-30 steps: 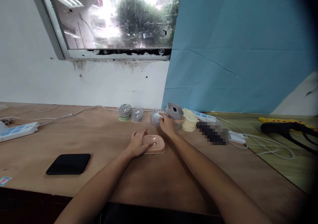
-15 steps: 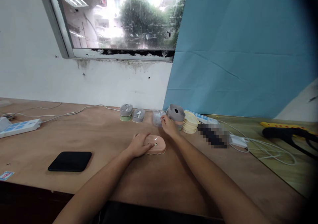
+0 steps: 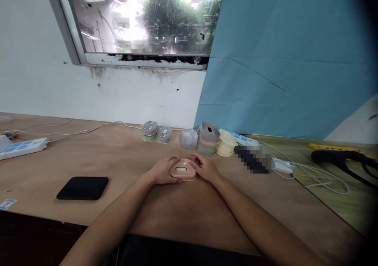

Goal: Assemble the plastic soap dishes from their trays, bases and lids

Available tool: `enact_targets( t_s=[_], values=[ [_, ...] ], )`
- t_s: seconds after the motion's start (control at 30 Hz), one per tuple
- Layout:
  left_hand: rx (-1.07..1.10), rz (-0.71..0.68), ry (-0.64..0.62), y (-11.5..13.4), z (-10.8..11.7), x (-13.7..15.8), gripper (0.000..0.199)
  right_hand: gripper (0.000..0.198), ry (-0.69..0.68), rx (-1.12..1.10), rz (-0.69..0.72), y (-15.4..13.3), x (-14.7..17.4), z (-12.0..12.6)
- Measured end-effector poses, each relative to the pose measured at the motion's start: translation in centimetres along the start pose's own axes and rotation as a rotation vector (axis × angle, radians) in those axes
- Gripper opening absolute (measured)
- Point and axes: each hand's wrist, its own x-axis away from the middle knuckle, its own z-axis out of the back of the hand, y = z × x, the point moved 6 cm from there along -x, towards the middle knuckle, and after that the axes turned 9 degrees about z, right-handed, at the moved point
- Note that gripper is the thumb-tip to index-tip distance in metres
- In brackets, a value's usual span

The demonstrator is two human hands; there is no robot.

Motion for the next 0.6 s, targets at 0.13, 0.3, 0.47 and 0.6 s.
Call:
enact_targets(
  t_s=[0.13, 0.3, 0.47, 0.6],
  values=[
    [0.085, 0.062, 0.067, -0.2, 0.4, -0.1, 0.086, 0.048, -0.047, -0.051, 0.078, -0.9, 0.9, 0.9],
    [0.367, 0.249, 0.157, -1.6, 1.0, -0.3, 0.074, 0.074, -0.107, -0.097, 0.024, -0.9, 0.6, -0.2],
    [0.696, 0.296, 0.094, -1.2, 0.2, -0.8, 0.066, 0.068, 0.037, -0.202, -0.14, -0.1, 0.7, -1.2],
    [0.846, 0.247, -0.007, 0.5, -0.4, -0.9, 0.059, 0.053, 0.156, -0.212, -0.234, 0.3, 0.8, -0.7]
  ],
)
